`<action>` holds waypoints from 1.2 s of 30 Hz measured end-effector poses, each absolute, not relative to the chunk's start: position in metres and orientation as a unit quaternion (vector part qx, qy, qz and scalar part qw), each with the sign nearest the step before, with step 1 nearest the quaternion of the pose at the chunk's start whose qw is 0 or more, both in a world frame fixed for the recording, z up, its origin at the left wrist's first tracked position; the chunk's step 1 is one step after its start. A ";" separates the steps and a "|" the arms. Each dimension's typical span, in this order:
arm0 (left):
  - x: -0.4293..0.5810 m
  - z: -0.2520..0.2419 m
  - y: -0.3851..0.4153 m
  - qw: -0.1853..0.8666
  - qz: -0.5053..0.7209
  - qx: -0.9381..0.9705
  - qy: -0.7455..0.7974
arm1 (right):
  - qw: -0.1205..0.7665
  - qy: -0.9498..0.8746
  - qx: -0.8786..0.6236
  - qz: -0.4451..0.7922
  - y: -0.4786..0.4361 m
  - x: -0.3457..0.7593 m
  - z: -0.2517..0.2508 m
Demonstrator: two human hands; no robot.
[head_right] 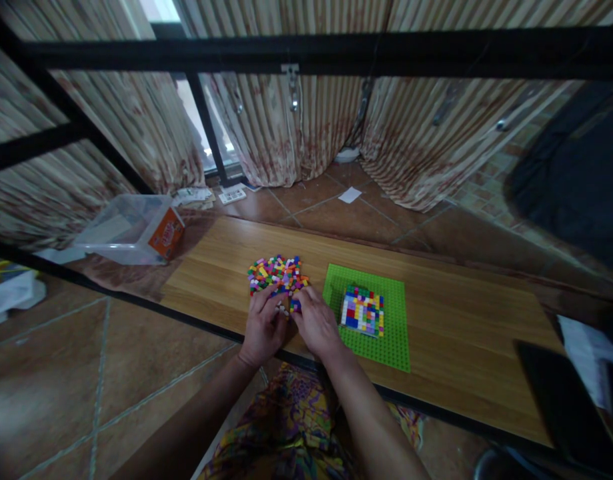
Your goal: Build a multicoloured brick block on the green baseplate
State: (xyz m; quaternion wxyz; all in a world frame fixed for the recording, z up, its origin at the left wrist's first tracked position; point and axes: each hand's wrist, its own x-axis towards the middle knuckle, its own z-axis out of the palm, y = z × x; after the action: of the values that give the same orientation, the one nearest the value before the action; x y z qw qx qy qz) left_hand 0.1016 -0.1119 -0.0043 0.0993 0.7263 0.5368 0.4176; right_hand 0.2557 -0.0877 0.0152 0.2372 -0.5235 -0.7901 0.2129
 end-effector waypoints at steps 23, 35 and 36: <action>0.099 -0.004 -0.113 0.085 0.438 0.734 0.511 | 0.515 -0.449 -0.538 0.493 -0.105 0.251 0.016; 0.134 0.032 -0.145 0.308 0.522 0.615 0.504 | 0.552 -0.358 -0.532 0.533 -0.151 0.240 0.039; 0.137 0.035 -0.147 0.334 0.524 0.597 0.508 | 0.541 -0.377 -0.541 0.523 -0.155 0.243 0.041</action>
State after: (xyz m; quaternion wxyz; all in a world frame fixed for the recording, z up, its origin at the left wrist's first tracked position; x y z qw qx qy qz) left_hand 0.1373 -0.1471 0.0346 0.3339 0.5970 0.5078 0.5237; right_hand 0.2431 -0.1546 0.0407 0.5405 -0.5406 -0.3772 0.5228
